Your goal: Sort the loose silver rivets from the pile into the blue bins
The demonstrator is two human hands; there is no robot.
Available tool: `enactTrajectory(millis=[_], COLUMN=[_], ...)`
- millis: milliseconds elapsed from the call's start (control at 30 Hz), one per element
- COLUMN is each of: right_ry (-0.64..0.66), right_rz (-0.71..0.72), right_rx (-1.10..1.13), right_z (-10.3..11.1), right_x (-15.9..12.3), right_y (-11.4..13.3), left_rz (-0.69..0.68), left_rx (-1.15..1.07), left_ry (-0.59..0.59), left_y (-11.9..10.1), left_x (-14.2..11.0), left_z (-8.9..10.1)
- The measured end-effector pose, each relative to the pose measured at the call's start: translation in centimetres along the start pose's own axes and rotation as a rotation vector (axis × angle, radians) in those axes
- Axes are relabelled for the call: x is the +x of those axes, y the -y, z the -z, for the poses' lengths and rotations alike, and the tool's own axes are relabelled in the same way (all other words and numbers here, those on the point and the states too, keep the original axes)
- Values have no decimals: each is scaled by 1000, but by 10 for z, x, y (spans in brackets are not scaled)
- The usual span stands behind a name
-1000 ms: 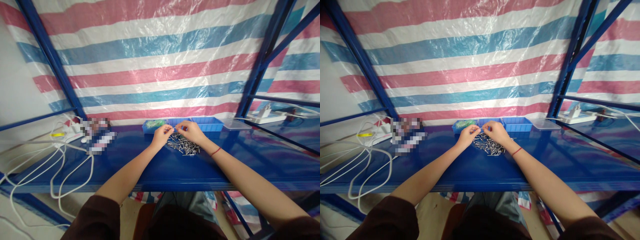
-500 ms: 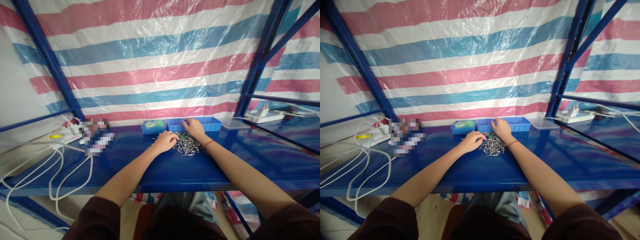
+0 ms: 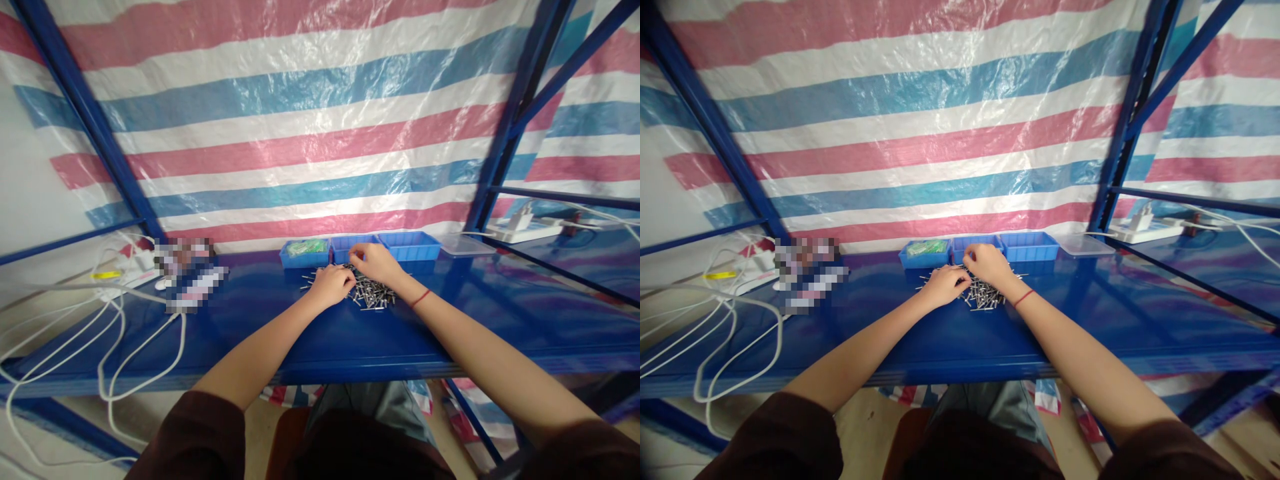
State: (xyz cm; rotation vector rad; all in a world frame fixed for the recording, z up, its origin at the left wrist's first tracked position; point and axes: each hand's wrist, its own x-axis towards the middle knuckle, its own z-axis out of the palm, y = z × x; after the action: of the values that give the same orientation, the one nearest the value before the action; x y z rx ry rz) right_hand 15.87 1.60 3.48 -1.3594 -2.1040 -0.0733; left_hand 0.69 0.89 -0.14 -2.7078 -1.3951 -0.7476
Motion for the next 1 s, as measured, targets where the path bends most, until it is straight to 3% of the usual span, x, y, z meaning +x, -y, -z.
enactTrajectory(millis=[167,333,467,567,733,867,1000], right_ry=[231,213,177,200,300,158,-57], right_rz=[104,155,169,104,-175,-167,38], right_rx=[65,142,249,386,698,686,387], right_z=[1,-1,-2,-1,5,5,4], right_x=[-6,-7,-5,-5,-6,-4,-5], right_y=[-3,-2,0,3,8,7,8], left_rz=[58,113,172,146,113,135,177], left_rx=[-85,-443,-581,-569,-507,-526,-560], left_ry=[-126,-278,-353,-390,-422,-423,-434], left_y=[2,7,3,1,3,3,4], left_x=[-2,1,-2,-4,-4,-2,-2], left_z=[7,9,9,12,14,13,13])
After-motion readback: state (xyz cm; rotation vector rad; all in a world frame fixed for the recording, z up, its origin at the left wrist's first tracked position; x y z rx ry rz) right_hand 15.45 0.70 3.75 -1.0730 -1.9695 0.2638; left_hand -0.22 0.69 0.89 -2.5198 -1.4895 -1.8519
